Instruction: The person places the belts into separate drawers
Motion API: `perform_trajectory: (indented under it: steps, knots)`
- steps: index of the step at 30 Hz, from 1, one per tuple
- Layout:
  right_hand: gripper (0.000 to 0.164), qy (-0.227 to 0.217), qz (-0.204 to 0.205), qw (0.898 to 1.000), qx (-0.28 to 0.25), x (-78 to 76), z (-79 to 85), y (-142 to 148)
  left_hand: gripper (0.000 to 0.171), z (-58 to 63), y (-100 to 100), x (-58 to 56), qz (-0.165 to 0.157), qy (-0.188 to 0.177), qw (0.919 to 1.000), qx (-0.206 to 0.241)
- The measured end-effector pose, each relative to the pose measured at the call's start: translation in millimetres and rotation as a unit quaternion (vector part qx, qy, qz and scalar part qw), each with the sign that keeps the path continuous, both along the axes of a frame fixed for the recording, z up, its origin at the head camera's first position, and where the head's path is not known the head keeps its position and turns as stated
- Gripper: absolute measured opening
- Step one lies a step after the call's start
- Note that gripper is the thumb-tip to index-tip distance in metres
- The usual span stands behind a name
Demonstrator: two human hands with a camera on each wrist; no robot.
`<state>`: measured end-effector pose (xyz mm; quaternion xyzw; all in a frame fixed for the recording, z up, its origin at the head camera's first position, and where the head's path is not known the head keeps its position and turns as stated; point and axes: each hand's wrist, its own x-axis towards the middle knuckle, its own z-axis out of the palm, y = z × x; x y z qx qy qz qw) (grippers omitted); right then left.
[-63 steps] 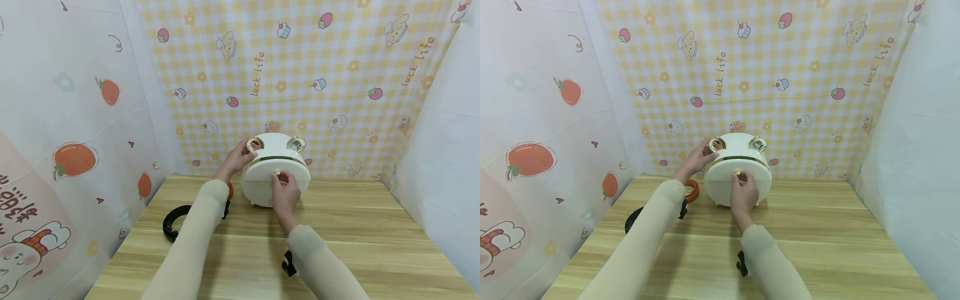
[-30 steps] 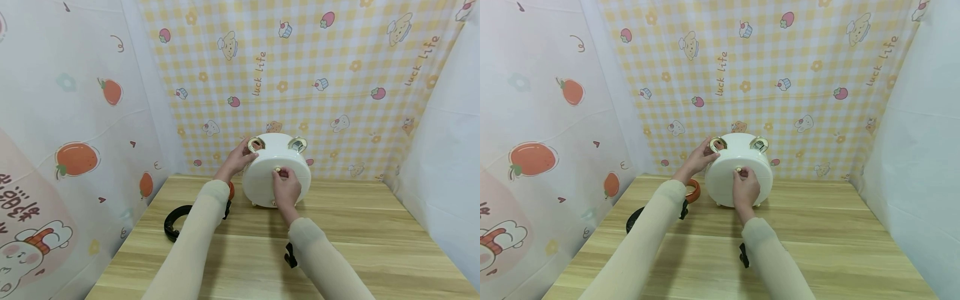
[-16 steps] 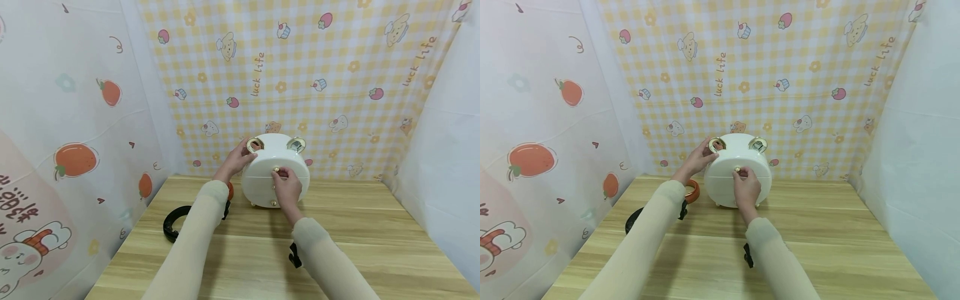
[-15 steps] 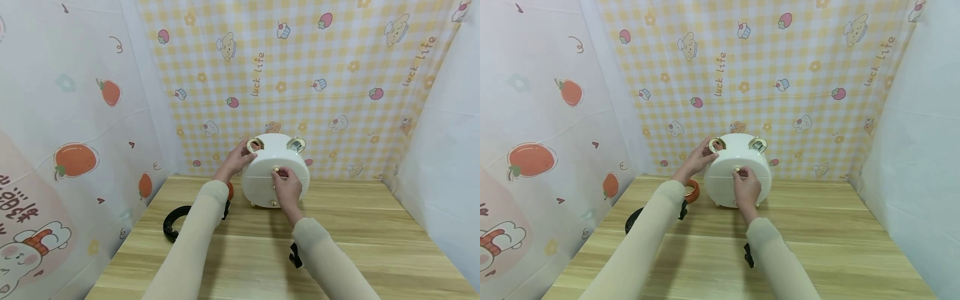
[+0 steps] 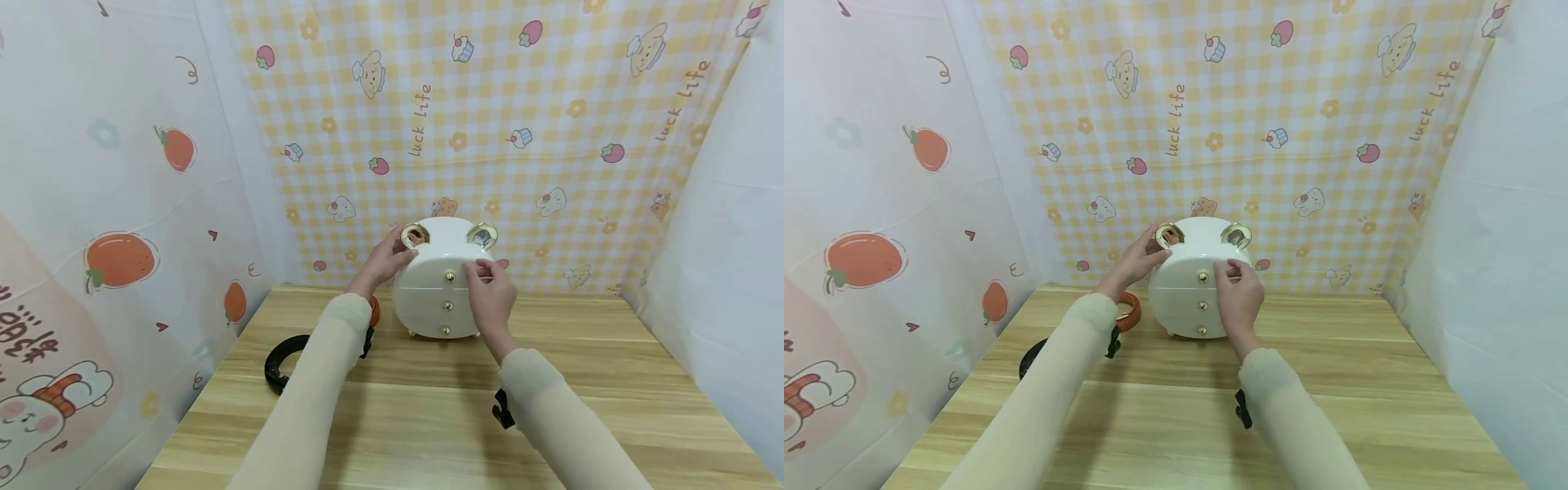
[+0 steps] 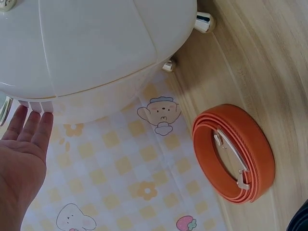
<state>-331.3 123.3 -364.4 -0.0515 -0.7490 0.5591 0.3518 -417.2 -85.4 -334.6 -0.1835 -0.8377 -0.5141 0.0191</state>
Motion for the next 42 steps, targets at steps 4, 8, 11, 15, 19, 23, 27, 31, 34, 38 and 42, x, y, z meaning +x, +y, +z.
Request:
perform_trajectory:
  steps: [4, 8, 11, 15, 19, 23, 27, 31, 34, 38, 42]
  knots:
    - [0.031, 0.017, -0.014, 1.0, 0.005, -5.5, 11.8, 13, 0.074, 1.6, 0, 0.7, 0.01, -0.011, 0.9999, -0.003]
    - [0.033, 0.015, -0.023, 1.0, 0.01, -13.2, 21.5, 28, 0.072, 1.4, -2, 1.2, 0.008, -0.013, 0.9999, -0.004]
    - [0.039, -0.016, -0.014, 1.0, 0.017, -18.4, 28.6, 40, 0.072, -1.6, -8, 3.0, 0.022, -0.014, 0.9994, -0.02]
    - [0.051, -0.07, 0.019, 0.997, 0.037, -25.3, 38.2, 54, 0.074, -9.9, -22, 6.7, 0.047, -0.023, 0.9974, -0.05]
    - [0.062, -0.102, 0.063, 0.991, 0.062, -30.1, 45.3, 64, 0.074, -18.2, -37, 11.4, 0.045, -0.029, 0.996, -0.072]
    - [0.073, -0.132, 0.12, 0.981, 0.081, -32.5, 49.0, 69, 0.075, -24.0, -49, 18.0, 0.044, -0.028, 0.9948, -0.087]
    - [0.08, -0.16, 0.162, 0.969, 0.092, -36.5, 50.4, 69, 0.072, -28.3, -59, 24.9, 0.042, -0.033, 0.9943, -0.092]
    - [0.084, -0.168, 0.177, 0.964, 0.11, -40.4, 52.0, 65, 0.07, -31.3, -70, 32.3, 0.041, -0.037, 0.9939, -0.095]
    - [0.086, -0.162, 0.192, 0.961, 0.115, -43.2, 52.3, 63, 0.07, -33.3, -80, 38.5, 0.034, -0.036, 0.9941, -0.096]
    - [0.088, -0.159, 0.205, 0.958, 0.121, -47.3, 51.9, 64, 0.069, -36.7, -95, 46.7, 0.014, -0.029, 0.9941, -0.103]
    - [0.086, -0.164, 0.209, 0.955, 0.131, -51.3, 52.6, 65, 0.07, -38.3, -108, 55.5, 0.001, -0.022, 0.9929, -0.116]
